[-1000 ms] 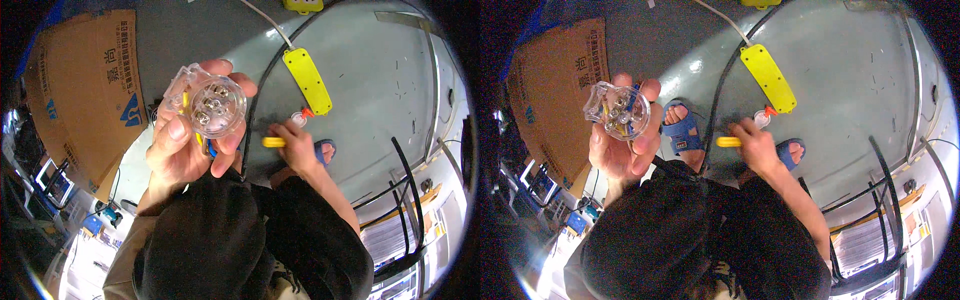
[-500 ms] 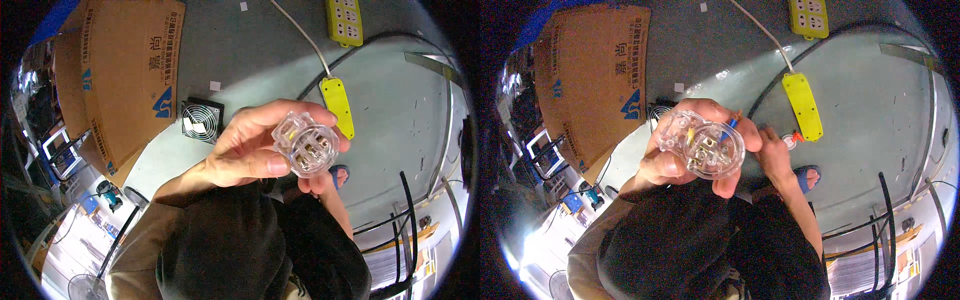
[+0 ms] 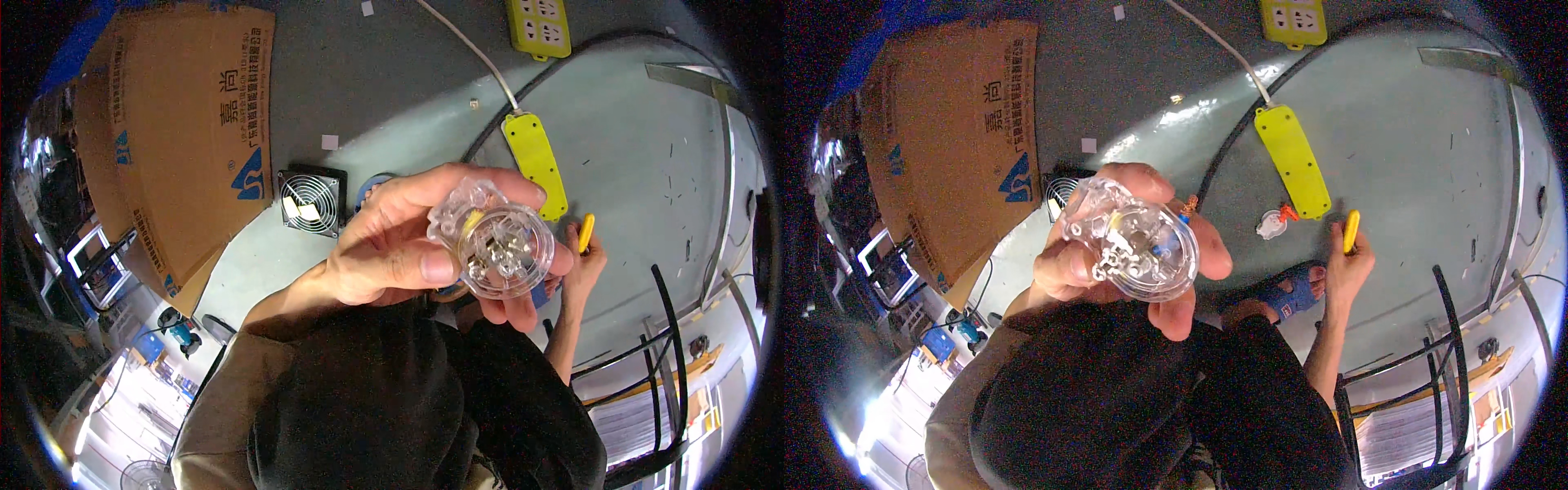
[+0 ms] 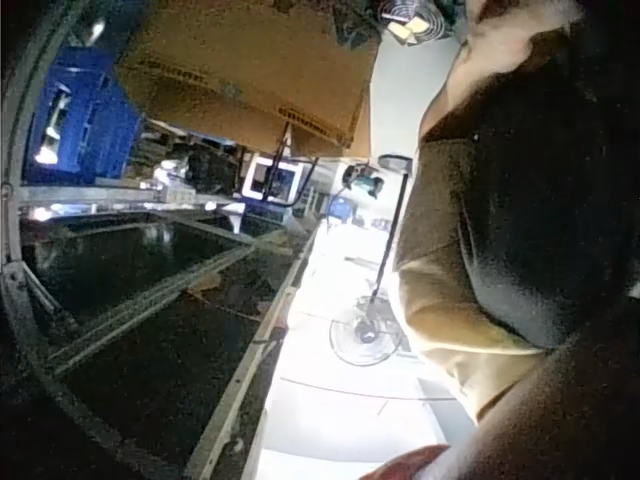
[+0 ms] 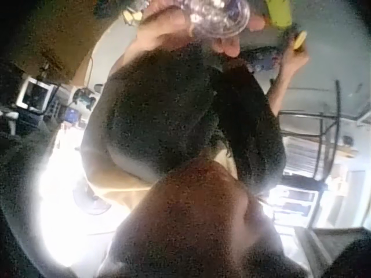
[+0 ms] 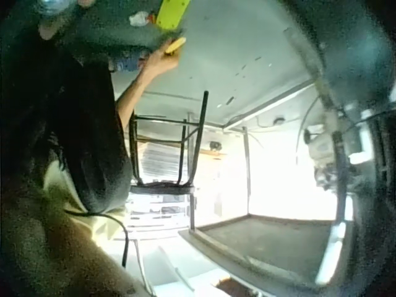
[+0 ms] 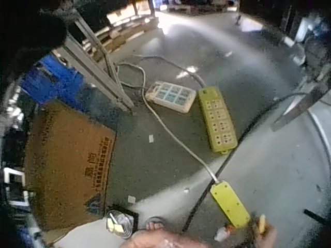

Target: Wiring an electric plug using a screwdriver.

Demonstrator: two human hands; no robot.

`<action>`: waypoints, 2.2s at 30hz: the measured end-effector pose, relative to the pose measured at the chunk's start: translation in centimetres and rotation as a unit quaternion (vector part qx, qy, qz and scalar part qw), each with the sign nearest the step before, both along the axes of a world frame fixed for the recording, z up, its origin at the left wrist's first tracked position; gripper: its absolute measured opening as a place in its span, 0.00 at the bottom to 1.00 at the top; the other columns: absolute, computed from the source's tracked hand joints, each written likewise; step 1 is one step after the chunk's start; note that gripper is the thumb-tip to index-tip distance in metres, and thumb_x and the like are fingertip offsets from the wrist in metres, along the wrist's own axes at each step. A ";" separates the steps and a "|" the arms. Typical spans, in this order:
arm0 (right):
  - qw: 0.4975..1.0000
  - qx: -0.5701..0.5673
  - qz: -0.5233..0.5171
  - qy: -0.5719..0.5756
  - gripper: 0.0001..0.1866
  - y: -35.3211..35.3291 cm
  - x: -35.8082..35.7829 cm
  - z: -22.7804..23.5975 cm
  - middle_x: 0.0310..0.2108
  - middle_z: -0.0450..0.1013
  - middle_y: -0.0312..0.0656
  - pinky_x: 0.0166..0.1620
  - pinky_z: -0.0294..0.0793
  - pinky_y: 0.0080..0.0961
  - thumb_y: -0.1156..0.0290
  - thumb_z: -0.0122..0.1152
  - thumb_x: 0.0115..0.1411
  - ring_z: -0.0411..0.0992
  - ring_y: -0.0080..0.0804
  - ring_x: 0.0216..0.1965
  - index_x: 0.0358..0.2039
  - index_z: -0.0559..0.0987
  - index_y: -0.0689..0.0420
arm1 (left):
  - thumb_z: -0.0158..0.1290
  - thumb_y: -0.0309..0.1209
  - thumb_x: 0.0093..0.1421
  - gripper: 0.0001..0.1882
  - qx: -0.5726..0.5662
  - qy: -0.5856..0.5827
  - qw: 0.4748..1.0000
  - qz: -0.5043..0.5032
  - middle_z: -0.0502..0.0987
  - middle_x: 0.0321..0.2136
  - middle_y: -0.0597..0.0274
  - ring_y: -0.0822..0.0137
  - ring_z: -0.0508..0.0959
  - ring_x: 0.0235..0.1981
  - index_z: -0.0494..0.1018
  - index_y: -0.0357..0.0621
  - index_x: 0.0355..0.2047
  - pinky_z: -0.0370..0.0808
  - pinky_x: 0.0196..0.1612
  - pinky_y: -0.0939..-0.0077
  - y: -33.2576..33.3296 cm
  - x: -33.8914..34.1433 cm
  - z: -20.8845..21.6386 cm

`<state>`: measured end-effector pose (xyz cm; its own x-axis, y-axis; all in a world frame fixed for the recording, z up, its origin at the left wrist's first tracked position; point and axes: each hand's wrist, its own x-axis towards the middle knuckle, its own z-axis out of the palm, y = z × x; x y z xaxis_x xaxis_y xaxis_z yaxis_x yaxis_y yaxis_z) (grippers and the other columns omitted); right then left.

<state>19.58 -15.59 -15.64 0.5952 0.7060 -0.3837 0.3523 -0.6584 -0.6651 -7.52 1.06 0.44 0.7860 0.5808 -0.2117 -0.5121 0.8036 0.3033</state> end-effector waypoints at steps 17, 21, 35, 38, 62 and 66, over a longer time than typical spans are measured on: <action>0.991 0.089 -0.051 -0.084 0.11 10.1 5.0 3.8 0.27 0.75 0.42 0.35 0.70 0.24 0.72 0.55 0.56 0.70 0.27 0.28 0.40 0.77 0.60 | 0.58 0.40 0.52 0.35 0.000 0.101 0.985 0.138 0.62 0.48 0.28 0.66 0.71 0.18 0.56 0.47 0.57 0.67 0.13 0.85 -1.3 -3.9 -0.4; 0.959 0.107 0.008 -0.262 0.19 16.8 13.5 -0.1 0.49 0.67 0.53 0.54 0.64 0.34 0.77 0.50 0.54 0.66 0.44 0.52 0.48 0.72 0.61 | 0.58 0.44 0.53 0.33 0.059 0.145 0.985 0.070 0.67 0.42 0.33 0.74 0.66 0.15 0.59 0.47 0.55 0.66 0.18 0.85 0.1 -0.5 0.6; 0.954 -0.076 -0.058 -0.283 0.13 20.1 33.4 -2.2 0.43 0.72 0.50 0.50 0.67 0.34 0.75 0.54 0.50 0.69 0.46 0.48 0.38 0.78 0.57 | 0.59 0.39 0.50 0.28 0.126 0.116 0.985 -0.023 0.71 0.38 0.32 0.52 0.76 0.36 0.67 0.40 0.49 0.75 0.37 0.66 1.0 6.8 -0.8; 0.935 0.043 0.019 -0.352 0.12 18.2 35.1 -2.3 0.42 0.73 0.46 0.48 0.68 0.33 0.75 0.54 0.50 0.70 0.44 0.46 0.36 0.79 0.57 | 0.59 0.39 0.50 0.28 0.035 0.169 0.985 0.002 0.69 0.37 0.29 0.65 0.71 0.19 0.67 0.36 0.48 0.70 0.20 0.81 0.7 8.4 -0.2; 0.921 -0.003 0.111 -0.373 0.16 23.6 57.3 -5.4 0.26 0.75 0.54 0.33 0.71 0.36 0.61 0.56 0.52 0.76 0.47 0.31 0.37 0.80 0.56 | 0.58 0.39 0.50 0.28 -0.036 0.250 0.967 0.017 0.70 0.37 0.32 0.70 0.66 0.14 0.66 0.37 0.48 0.65 0.16 0.82 1.3 9.5 -1.4; 0.900 -0.045 0.140 -0.411 0.16 23.9 55.7 -4.7 0.26 0.76 0.51 0.34 0.71 0.35 0.61 0.57 0.52 0.76 0.43 0.31 0.36 0.80 0.58 | 0.58 0.39 0.50 0.28 -0.043 0.252 0.967 -0.018 0.70 0.38 0.32 0.69 0.67 0.15 0.66 0.38 0.49 0.65 0.17 0.81 1.2 10.4 -1.4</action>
<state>75.31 8.34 -20.34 0.5072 0.8608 0.0417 0.8615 -0.5050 -0.0533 2.91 2.23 -0.96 0.5896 0.5192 -0.6187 -0.2888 0.8509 0.4389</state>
